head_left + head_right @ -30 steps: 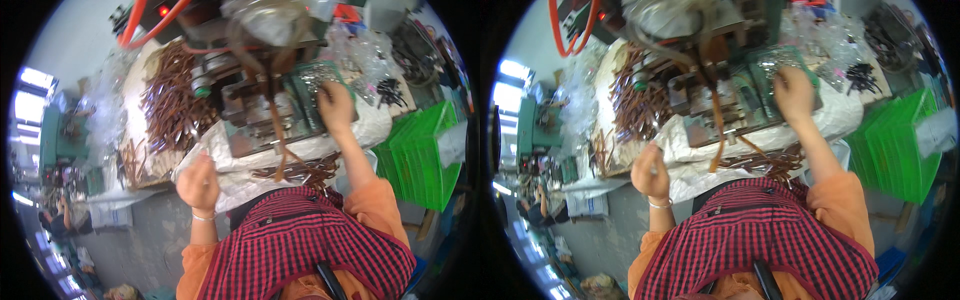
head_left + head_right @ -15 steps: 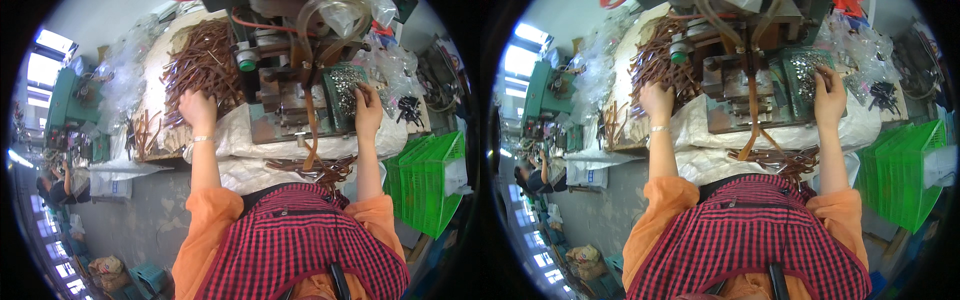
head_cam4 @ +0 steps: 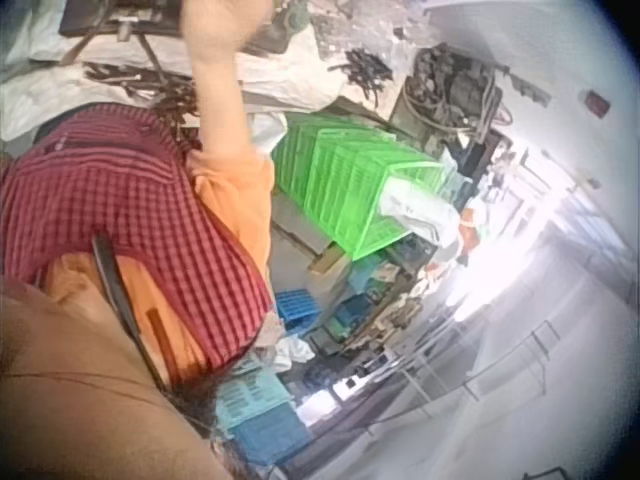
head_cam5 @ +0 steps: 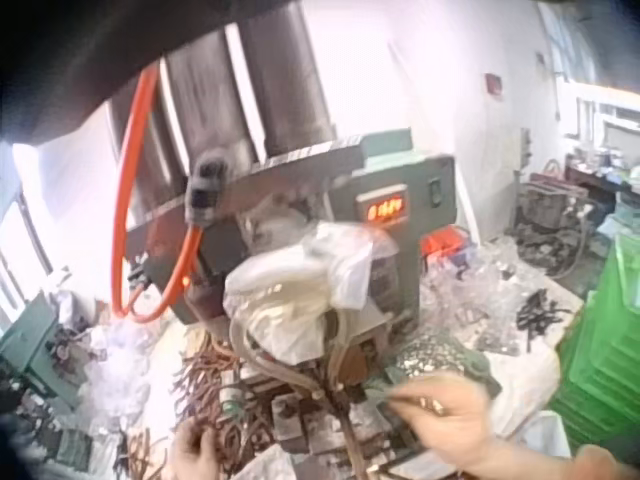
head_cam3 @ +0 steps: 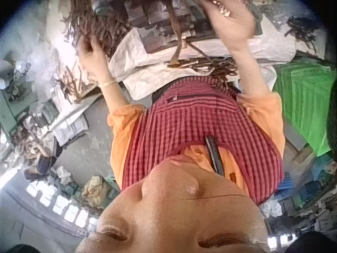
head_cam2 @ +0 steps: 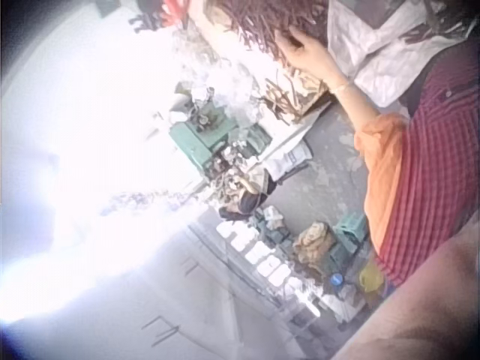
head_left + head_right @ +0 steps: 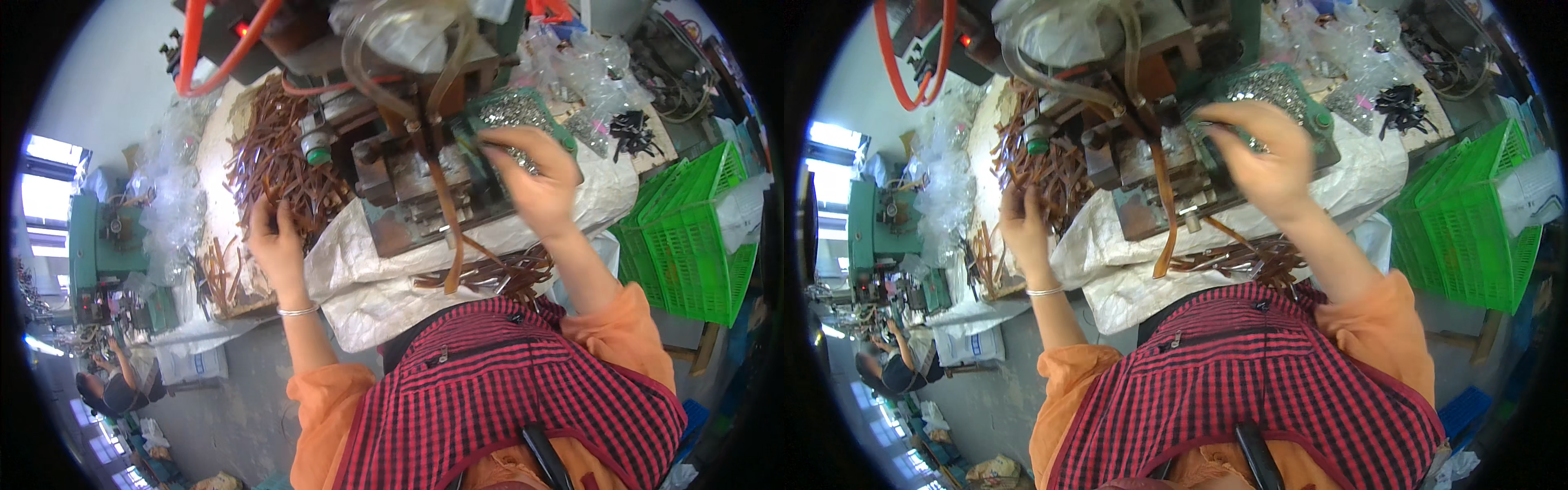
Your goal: The person repeatedly picks up brown plastic strips and small metal components, inserts them into a press machine, and removes the assembled pieces. The process is continuous and repetitive, with the person handling items one at a time and placing finished units aside.
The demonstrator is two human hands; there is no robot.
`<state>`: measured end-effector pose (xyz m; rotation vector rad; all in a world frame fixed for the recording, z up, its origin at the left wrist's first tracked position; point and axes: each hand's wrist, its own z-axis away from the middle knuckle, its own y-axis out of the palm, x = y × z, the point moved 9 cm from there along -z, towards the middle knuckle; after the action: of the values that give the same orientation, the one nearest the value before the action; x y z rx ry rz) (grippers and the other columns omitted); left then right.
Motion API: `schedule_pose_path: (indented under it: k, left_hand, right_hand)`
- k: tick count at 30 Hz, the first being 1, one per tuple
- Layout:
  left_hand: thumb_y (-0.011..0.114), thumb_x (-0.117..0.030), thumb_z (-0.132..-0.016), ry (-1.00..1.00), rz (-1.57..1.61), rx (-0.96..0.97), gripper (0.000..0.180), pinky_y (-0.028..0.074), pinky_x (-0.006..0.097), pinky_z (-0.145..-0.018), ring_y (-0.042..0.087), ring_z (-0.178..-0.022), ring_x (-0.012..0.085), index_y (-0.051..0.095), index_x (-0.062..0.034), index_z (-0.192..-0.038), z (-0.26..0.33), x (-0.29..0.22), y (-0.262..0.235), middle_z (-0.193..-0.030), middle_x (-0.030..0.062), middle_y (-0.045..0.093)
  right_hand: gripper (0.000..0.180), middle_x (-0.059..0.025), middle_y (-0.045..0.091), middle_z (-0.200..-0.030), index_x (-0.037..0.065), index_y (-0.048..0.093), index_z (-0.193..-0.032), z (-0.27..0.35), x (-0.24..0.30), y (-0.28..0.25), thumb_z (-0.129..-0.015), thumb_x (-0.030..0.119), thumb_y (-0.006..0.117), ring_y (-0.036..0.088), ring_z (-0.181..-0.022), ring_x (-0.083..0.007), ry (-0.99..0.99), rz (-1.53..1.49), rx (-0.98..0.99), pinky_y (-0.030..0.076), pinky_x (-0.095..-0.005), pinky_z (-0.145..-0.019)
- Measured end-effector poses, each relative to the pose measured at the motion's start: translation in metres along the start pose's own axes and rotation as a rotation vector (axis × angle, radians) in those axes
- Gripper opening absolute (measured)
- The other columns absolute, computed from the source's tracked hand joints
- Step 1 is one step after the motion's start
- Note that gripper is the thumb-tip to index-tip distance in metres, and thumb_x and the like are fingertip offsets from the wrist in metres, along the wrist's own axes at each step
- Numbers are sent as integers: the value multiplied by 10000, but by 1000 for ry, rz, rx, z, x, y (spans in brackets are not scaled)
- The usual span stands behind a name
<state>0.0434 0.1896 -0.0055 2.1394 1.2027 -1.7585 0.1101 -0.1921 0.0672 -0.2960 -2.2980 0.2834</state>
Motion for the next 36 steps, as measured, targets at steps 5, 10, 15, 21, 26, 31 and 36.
schedule_pose_path:
  k: [5, 10, 15, 21, 26, 31, 36]
  left_hand:
    - [690, -66, -935, 71, 39, -78, 104, 482, 228, -703, 594, -754, 85, 696, 35, -958, 33, -14, 35, -861, 42, 692]
    - [671, 3, -929, 219, 239, -166, 86, 494, 236, -733, 611, -812, 107, 677, 47, -1002, 43, -66, 29, -954, 78, 702]
    - [680, 58, -869, 859, 315, -138, 148, 561, 355, -798, 691, -849, 297, 619, 69, -1004, 73, -182, 15, -954, 223, 697]
    - [819, -12, -736, 996, 26, 214, 238, 554, 316, -648, 714, -797, 245, 694, -32, -938, 107, -193, 75, -970, 159, 741]
    - [873, -72, -680, 1185, 2, 181, 280, 462, 280, -491, 634, -598, 170, 695, -85, -895, 115, -188, 105, -951, 108, 735]
    - [879, -84, -670, 1212, 8, 178, 289, 425, 264, -447, 603, -545, 150, 698, -106, -893, 116, -184, 108, -950, 90, 735]
    - [845, -63, -689, 1188, 30, 197, 272, 447, 267, -457, 612, -558, 162, 714, -78, -927, 115, -183, 104, -979, 137, 743]
  right_hand:
    - [264, -97, 703, -1010, -9, 656, -1104, 10, -31, 55, -846, 15, 708, 672, -944, -158, 372, -362, -77, 510, -281, -845]
    - [354, -88, 693, -1056, -46, 579, -1214, 13, -33, 62, -873, -28, 669, 663, -963, -133, 455, -571, -116, 509, -259, -861]
    - [417, -106, 693, -1065, -45, 535, -1274, 7, -20, 70, -873, -35, 649, 659, -1002, -147, 626, -758, -82, 511, -278, -886]
    - [396, -147, 676, -1156, -16, 567, -1276, 6, 13, 46, -882, 7, 600, 647, -1094, -225, 386, -493, 76, 492, -325, -956]
    - [296, -234, 575, -1323, 71, 730, -1082, 17, -92, 2, -810, 188, 724, 456, -1327, -413, 189, 739, 204, 397, -487, -1086]
    - [215, -186, 592, -1305, 106, 724, -983, 33, -121, -18, -785, 184, 755, 493, -1297, -376, 118, 731, 69, 450, -477, -996]
    - [195, -159, 618, -1269, 83, 662, -959, 15, -89, 26, -780, 133, 721, 516, -1283, -344, -116, 734, 260, 490, -460, -935]
